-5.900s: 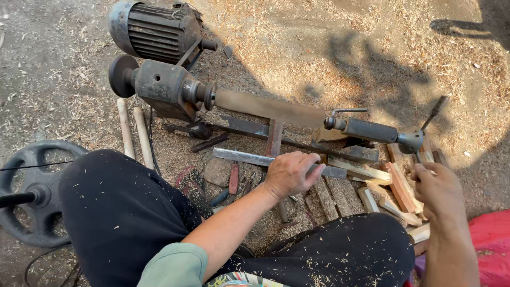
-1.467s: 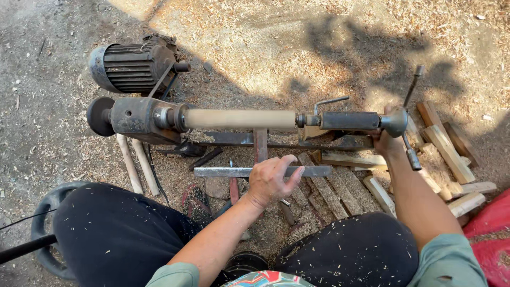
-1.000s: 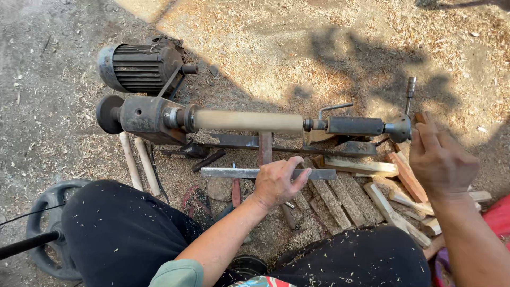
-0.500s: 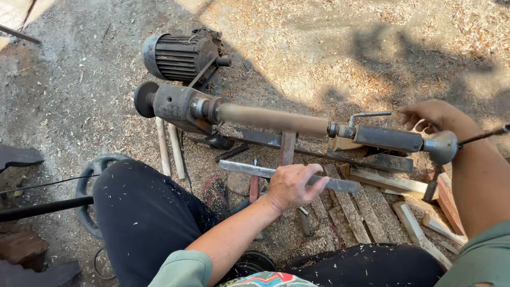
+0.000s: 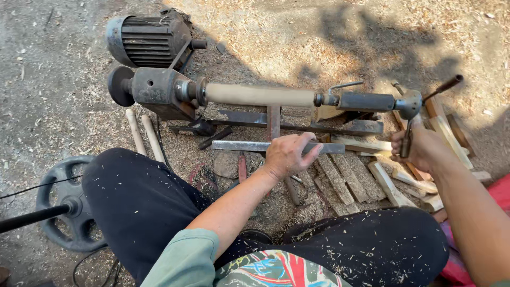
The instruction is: The person operates a wood lathe to shape a cylindrical wooden piece. They use a chisel to smooth and refine the surface while the wood spins, then remove the finished piece and mount a new rectangular block to continue shaping.
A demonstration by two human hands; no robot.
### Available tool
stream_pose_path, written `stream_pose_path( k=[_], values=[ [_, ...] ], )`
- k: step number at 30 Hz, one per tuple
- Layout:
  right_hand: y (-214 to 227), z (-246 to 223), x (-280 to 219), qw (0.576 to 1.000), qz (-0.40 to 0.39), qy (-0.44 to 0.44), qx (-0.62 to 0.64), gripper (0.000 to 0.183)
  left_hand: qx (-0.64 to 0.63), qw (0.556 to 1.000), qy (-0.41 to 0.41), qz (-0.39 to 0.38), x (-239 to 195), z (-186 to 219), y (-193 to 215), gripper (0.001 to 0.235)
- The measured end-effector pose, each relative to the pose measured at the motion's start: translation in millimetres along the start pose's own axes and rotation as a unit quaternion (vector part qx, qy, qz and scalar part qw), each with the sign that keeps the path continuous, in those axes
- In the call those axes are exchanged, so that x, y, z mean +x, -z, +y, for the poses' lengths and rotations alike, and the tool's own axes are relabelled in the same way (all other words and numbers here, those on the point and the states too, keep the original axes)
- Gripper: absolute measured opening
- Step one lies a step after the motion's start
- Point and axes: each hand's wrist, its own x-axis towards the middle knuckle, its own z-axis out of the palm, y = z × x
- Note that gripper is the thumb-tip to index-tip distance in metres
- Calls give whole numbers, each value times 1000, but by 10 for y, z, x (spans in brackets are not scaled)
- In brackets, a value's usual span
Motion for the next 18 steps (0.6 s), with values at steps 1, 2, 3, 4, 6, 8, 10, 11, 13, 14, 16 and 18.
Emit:
stream_pose_path(
  k=[1,2,3,4,6,8,10,11,13,14,16,18],
  values=[
    [65,-269,-180,996,29,10,-86,46,-20,1000,-2,7,-5,-38,21,24],
    [72,-524,-382,985,55,27,-160,46,-40,999,-4,13,-49,-68,43,23],
    [1,-741,-607,970,75,40,-226,47,-52,998,-34,-18,-156,-98,83,24],
    [-159,-907,-860,958,66,40,-278,48,-65,995,-65,-48,-296,-146,142,25],
    [-707,-1109,-1333,919,-15,16,-393,52,-39,990,-49,-124,-549,-258,224,32],
    [-1483,-1033,-1715,842,-174,1,-510,59,-18,952,195,-235,-869,-347,241,42],
    [-2248,-801,-1872,840,-203,130,-486,67,60,930,308,-190,-989,-524,155,57],
    [-2585,-651,-1857,834,-183,142,-501,65,144,956,237,-95,-1027,-609,71,71],
    [-2958,-291,-1768,822,-126,247,-497,40,158,971,177,-10,-1087,-747,-123,74],
    [-3037,-121,-1720,833,-122,224,-491,33,90,977,192,-25,-1104,-796,-213,61],
    [-3146,12,-1507,853,-103,187,-476,21,-19,976,216,-36,-1029,-929,-280,45],
    [-3131,23,-1311,842,-95,205,-490,30,-102,964,241,-34,-918,-1004,-298,39]
  ],
)
